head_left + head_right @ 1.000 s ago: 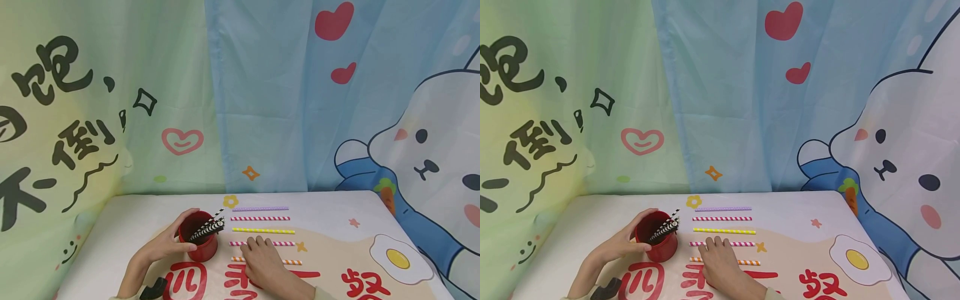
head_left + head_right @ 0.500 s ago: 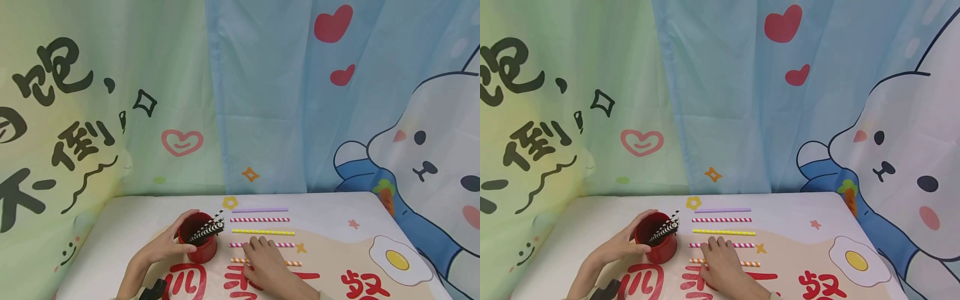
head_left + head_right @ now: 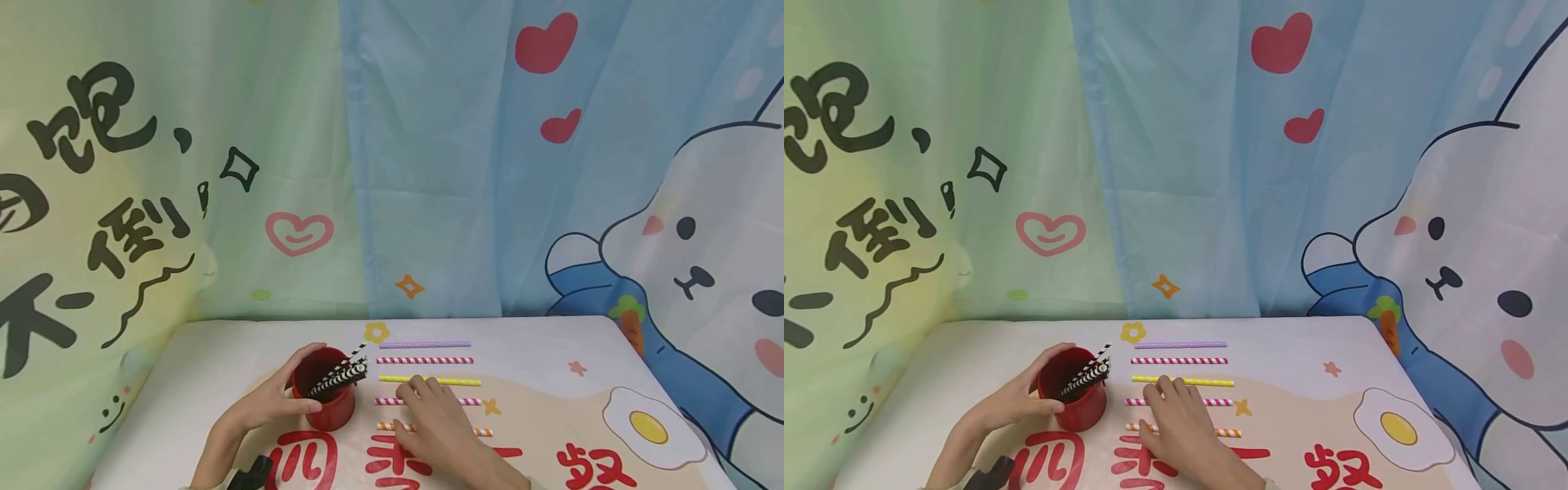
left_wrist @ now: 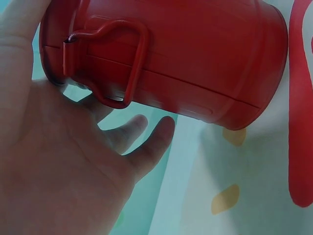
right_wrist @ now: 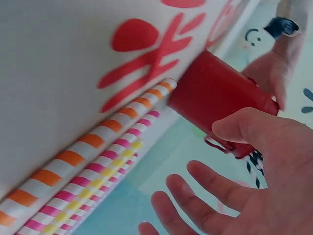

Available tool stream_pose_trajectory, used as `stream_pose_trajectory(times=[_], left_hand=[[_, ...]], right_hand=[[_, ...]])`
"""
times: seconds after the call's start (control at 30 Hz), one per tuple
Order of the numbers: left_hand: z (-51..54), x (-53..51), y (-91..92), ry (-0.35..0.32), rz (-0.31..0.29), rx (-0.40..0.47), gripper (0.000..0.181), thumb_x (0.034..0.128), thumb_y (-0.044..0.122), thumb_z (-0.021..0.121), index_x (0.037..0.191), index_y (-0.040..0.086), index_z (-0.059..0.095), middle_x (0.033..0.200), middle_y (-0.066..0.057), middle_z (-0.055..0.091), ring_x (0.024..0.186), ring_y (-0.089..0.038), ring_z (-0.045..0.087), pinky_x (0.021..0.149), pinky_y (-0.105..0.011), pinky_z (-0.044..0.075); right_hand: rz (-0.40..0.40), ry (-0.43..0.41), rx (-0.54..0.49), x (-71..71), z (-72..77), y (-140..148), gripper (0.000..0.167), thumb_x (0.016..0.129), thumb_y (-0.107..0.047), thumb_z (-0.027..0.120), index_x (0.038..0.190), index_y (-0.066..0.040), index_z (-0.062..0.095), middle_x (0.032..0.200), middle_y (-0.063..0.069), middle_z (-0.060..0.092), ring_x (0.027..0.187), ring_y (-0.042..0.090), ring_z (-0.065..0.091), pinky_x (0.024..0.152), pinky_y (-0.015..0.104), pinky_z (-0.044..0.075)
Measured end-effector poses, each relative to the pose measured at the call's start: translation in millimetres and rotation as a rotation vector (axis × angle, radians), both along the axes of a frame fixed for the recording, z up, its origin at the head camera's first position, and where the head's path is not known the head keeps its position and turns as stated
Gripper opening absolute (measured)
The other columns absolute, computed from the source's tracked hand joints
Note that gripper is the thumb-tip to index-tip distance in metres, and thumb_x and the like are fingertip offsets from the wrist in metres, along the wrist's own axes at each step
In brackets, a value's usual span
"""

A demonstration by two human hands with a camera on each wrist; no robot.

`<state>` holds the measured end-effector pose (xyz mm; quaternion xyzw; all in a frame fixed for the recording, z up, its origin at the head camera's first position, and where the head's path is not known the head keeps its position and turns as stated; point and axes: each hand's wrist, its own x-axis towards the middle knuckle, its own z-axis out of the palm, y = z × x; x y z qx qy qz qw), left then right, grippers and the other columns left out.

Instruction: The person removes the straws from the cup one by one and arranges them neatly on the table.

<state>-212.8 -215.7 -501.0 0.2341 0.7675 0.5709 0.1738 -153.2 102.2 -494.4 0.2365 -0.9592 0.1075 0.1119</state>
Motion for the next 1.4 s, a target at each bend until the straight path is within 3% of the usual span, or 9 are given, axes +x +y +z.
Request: stream_pose_trajectory(times=[0.13,0.4,0.57,0.87,1.1,1.4], left_hand=[[0.7,0.2,0.1,-0.011,0.005,-0.006,0.085,0.0867,0.014,0.074,0.156,0.026,0.026,0.150,-0.008,0.043,0.136,-0.036,0.040,0.104,-0.059,0.044],[1.0,1.0,0.7,-0.024,0.014,-0.015,0.085,0.0866,0.016,0.075,0.156,0.026,0.026,0.151,-0.008,0.042,0.137,-0.036,0.039,0.105,-0.060,0.044],[1.8,1.2,1.3,-0.022,0.017,-0.014,0.086,0.0862,0.018,0.075,0.156,0.027,0.026,0.151,-0.009,0.042,0.137,-0.036,0.039,0.106,-0.061,0.043],[2.2,1.7,1.1,-0.007,0.007,0.007,0.086,0.0862,0.015,0.075,0.156,0.025,0.026,0.152,-0.010,0.042,0.138,-0.036,0.040,0.106,-0.062,0.041],[1.0,1.8,0.7,0.005,0.002,0.010,0.086,0.0866,0.013,0.075,0.156,0.026,0.026,0.153,-0.008,0.042,0.139,-0.037,0.039,0.107,-0.064,0.039],[0.1,0.8,0.2,0.014,-0.004,0.016,0.085,0.0867,0.011,0.074,0.156,0.027,0.026,0.152,-0.008,0.042,0.138,-0.038,0.041,0.105,-0.059,0.041]], right_hand=[[0.019,0.036,-0.104,-2.0,9.2,-2.3,0.031,0.084,-0.035,0.073,0.109,-0.019,0.062,0.103,-0.006,0.059,0.092,0.013,0.055,0.084,0.034,0.051],[0.014,0.090,-0.301,-5.7,36.0,-14.9,0.034,0.084,-0.035,0.075,0.114,-0.023,0.064,0.109,-0.011,0.061,0.101,0.008,0.059,0.087,0.031,0.053],[0.057,0.164,-0.369,-6.3,52.3,-25.0,0.032,0.084,-0.031,0.076,0.113,-0.022,0.065,0.110,-0.010,0.062,0.103,0.009,0.060,0.088,0.031,0.053],[0.132,0.257,-0.317,-17.8,68.0,-44.4,0.028,0.084,-0.028,0.076,0.110,-0.020,0.066,0.108,-0.006,0.061,0.095,0.013,0.059,0.083,0.032,0.052],[0.148,0.257,-0.252,-24.1,63.4,-52.9,0.021,0.085,-0.028,0.075,0.102,-0.021,0.066,0.109,-0.006,0.061,0.092,0.013,0.058,0.081,0.034,0.052],[0.141,0.268,-0.248,-25.1,59.1,-54.1,0.014,0.085,-0.024,0.074,0.095,-0.022,0.065,0.110,-0.006,0.060,0.091,0.014,0.058,0.079,0.033,0.051]])
